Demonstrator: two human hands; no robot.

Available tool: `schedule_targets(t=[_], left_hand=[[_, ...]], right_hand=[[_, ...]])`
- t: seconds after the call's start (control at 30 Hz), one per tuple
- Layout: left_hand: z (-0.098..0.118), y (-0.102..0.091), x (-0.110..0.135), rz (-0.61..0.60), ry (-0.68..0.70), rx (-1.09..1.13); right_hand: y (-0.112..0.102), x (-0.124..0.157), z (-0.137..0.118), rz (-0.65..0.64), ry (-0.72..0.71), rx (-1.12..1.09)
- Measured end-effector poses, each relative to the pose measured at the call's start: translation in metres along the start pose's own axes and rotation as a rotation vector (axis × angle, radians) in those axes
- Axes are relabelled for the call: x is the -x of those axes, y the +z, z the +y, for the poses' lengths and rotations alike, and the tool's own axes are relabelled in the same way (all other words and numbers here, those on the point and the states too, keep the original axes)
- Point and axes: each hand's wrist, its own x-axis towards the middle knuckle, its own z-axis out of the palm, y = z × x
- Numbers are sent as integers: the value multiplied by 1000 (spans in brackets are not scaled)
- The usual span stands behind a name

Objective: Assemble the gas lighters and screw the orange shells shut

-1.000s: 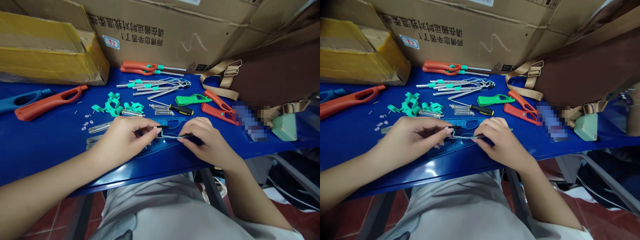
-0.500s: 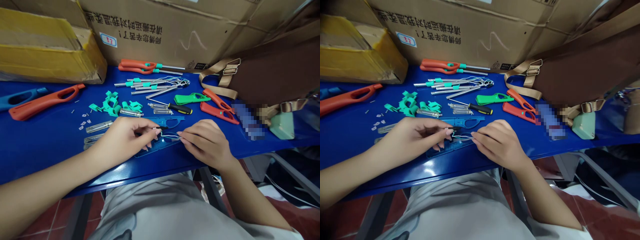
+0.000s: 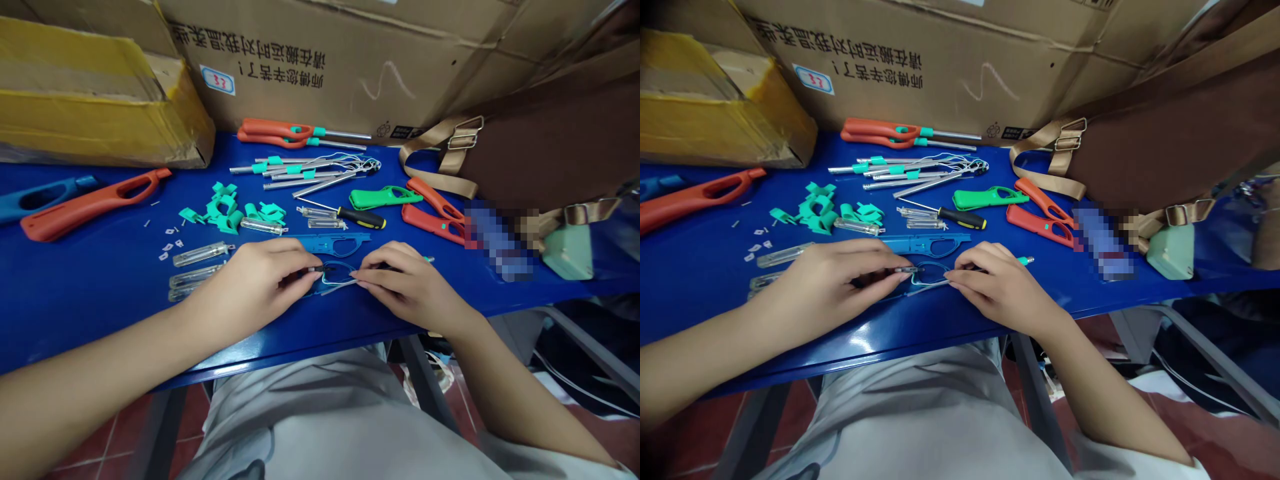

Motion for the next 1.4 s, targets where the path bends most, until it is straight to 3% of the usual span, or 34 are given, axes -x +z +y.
schedule_targets(t=[0.33, 0.6, 0.83, 1.4], left_hand=[[0, 4, 4, -57, -3, -71], [1, 2, 6, -103, -46, -53], [2, -3, 8, -212, -68, -104], [4, -3, 7, -201, -82, -100]], right_hand=[[1, -21, -14, 109, 59, -87], [12, -37, -18, 12, -34, -69], [11, -39, -16, 21, 14, -148], [19, -38, -15, 57, 44, -128]])
